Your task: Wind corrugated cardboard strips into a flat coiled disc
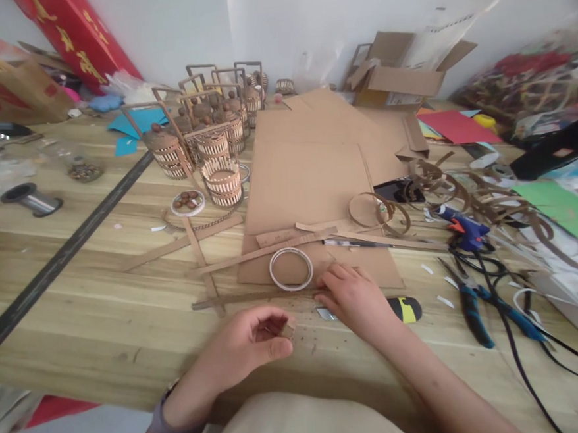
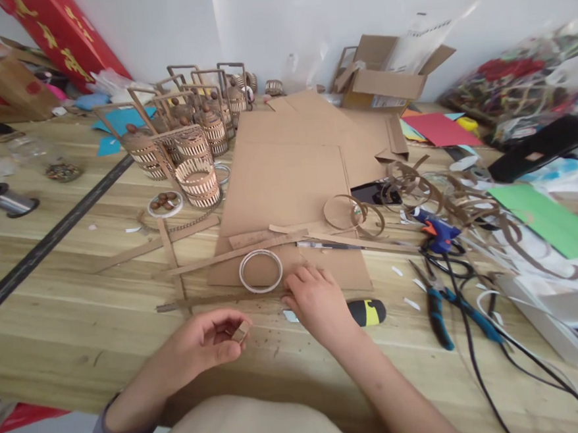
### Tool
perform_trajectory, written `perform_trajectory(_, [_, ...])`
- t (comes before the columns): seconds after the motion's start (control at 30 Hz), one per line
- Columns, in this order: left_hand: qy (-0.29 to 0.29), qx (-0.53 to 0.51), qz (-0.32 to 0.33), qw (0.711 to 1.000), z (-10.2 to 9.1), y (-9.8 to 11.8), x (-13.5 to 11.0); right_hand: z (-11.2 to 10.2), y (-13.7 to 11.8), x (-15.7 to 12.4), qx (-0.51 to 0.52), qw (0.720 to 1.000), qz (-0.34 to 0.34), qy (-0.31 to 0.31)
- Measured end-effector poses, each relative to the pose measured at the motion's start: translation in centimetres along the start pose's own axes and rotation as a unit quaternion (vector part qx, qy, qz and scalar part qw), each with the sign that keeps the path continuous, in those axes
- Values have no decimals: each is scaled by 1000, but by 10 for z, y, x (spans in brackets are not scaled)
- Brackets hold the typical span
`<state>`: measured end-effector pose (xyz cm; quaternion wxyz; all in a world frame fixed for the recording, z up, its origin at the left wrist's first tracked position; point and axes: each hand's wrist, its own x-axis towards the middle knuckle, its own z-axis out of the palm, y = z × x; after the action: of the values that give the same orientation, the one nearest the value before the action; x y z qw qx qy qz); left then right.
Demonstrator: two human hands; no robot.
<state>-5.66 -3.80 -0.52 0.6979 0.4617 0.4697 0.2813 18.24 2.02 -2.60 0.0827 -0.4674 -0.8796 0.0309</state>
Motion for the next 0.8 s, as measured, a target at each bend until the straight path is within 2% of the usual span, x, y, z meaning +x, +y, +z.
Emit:
perform_trajectory(0.07, [6, 46, 11, 999, 2, 1, -2, 2, 0, -2, 2, 1000, -1, -1])
perform_trajectory(0.13, [13, 96, 49, 994, 5, 3, -4, 0, 3, -5, 26, 1000, -8, 2])
perform_trajectory(0.2, [49, 145, 102, 983, 9, 6, -6, -6, 8, -12, 49, 999, -14, 9])
perform_trajectory(0.27, [85, 196, 127, 969, 10, 9, -6, -16, 14, -22, 59, 998, -12, 17])
perform_trajectory(0.43, [46, 291, 108, 950, 9, 10, -4, -42, 29, -51, 71, 996, -1, 45])
perform_trajectory(0.5, [59, 309, 97, 944, 8, 8, -3, -47, 35, -59, 64, 996, -7, 59])
perform_trajectory(0.63, [101, 292, 87, 947, 1, 7, -3, -52, 48, -67, 43, 995, -5, 85])
perform_trajectory(0.8, [95, 255, 72, 960, -6, 14, -7, -57, 69, -75, 34, 992, -23, 120])
